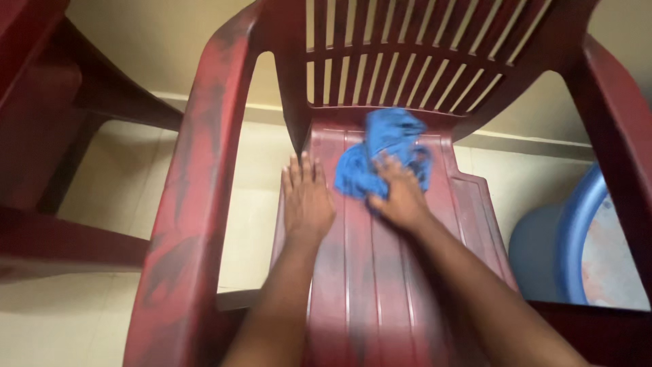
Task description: The person wipes a maroon plastic chair with a blue cloth. They clean the seat, armrests, and backrest slats in sequence, using both hands to hold the cloth and stabilize the chair.
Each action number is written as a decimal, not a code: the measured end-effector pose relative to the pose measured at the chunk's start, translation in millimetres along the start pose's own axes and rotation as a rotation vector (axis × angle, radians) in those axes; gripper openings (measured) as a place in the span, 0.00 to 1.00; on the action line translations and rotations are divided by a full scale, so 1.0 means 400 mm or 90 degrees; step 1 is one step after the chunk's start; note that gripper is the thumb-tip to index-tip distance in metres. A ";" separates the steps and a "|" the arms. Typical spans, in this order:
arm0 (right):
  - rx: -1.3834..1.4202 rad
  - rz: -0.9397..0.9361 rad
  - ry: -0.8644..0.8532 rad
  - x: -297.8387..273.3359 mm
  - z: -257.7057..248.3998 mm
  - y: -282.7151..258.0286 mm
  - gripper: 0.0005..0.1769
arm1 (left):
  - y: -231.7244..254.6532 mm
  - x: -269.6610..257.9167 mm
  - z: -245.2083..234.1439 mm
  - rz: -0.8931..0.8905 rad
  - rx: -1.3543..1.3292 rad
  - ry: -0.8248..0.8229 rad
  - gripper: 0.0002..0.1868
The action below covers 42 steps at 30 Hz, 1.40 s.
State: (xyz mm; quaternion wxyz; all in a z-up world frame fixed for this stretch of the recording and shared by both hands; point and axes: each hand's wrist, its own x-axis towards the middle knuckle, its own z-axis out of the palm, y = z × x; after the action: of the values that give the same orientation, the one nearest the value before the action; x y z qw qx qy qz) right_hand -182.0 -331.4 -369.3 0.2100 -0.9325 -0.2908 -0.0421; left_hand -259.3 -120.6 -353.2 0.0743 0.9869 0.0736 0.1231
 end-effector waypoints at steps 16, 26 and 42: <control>0.157 -0.111 -0.011 0.040 0.057 -0.055 0.46 | 0.015 0.046 0.023 -0.052 0.033 -0.047 0.41; -0.101 0.078 -0.014 0.078 -0.104 0.010 0.62 | 0.014 0.047 0.025 -0.050 0.041 -0.069 0.35; -0.152 0.032 0.231 -0.005 -0.118 0.093 0.36 | 0.011 0.053 0.002 -0.045 0.043 -0.080 0.36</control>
State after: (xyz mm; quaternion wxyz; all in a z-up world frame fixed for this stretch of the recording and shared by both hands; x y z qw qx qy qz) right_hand -160.8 -379.5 -340.6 0.1479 -0.9348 -0.2182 -0.2380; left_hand -238.3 -121.7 -348.1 0.0498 0.9913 0.1080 0.0555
